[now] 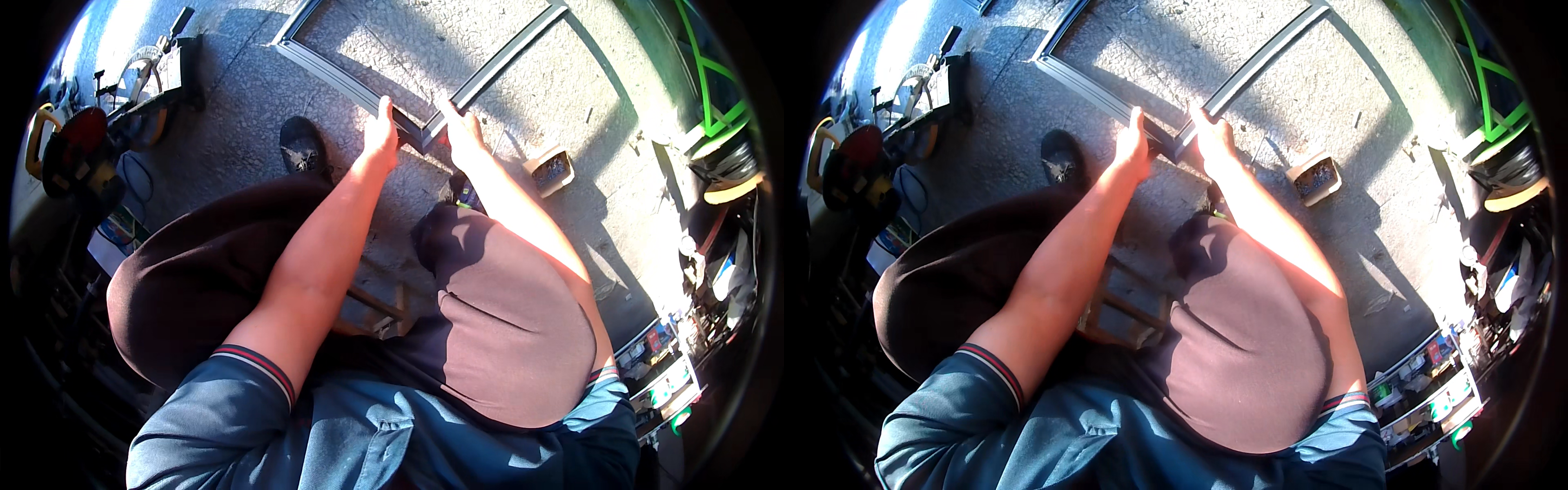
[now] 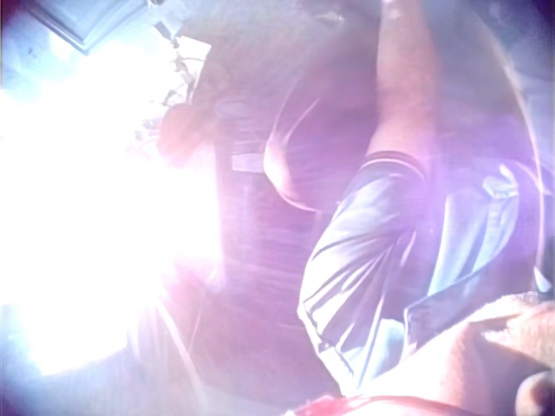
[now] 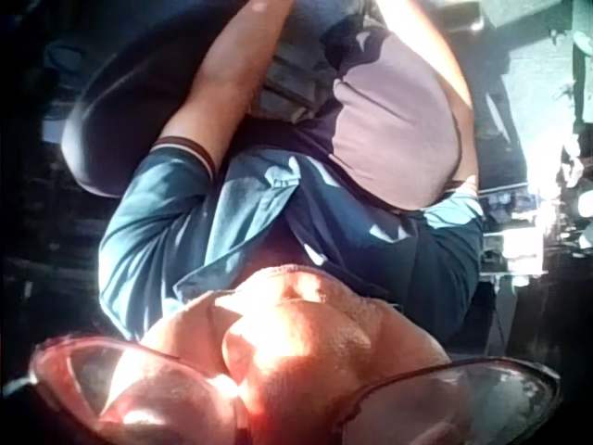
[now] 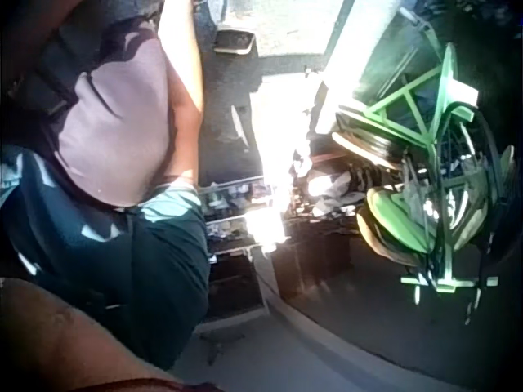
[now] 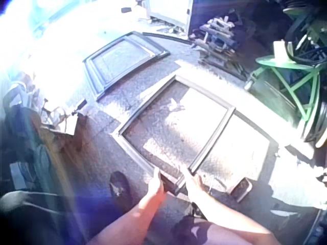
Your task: The person assembles a rectangular metal frame by fitting corner joints and securing them with screws using a power drill.
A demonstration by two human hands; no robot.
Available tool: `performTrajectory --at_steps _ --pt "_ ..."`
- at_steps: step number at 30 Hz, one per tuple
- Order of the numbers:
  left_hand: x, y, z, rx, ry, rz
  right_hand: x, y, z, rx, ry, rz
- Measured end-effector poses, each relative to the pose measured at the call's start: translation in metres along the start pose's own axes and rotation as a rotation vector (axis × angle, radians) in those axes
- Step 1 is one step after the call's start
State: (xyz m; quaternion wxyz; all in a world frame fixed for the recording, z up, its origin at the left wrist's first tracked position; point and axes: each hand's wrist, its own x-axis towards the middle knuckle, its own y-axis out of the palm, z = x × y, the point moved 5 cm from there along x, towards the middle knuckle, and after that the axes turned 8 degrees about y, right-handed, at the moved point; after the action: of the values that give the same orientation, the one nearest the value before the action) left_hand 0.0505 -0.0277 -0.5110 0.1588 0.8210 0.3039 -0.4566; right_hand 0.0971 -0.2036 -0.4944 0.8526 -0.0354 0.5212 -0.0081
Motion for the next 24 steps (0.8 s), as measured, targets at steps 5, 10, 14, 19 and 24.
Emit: performTrajectory --at_steps 5,10,14,19,24 --pt "0.024 -0.044 0.014 0.357 0.186 0.101 0.022 -0.007 -0.024 -0.317 -0.003 0.087" --pt "0.003 -0.058 0.032 0.278 0.184 0.056 -0.006 -0.069 -0.006 -0.563 -0.296 -0.228" --pt "-0.016 -0.043 0.054 0.073 -0.056 0.116 -0.071 -0.123 -0.031 -0.978 -0.358 -0.483" --pt "-0.025 -0.037 0.061 -0.073 -0.113 0.227 -0.116 -0.121 -0.086 -0.854 0.148 -0.086" --pt "-0.036 -0.032 0.057 -0.166 -0.119 0.327 -0.119 -0.134 -0.103 -0.734 -0.039 -0.167"
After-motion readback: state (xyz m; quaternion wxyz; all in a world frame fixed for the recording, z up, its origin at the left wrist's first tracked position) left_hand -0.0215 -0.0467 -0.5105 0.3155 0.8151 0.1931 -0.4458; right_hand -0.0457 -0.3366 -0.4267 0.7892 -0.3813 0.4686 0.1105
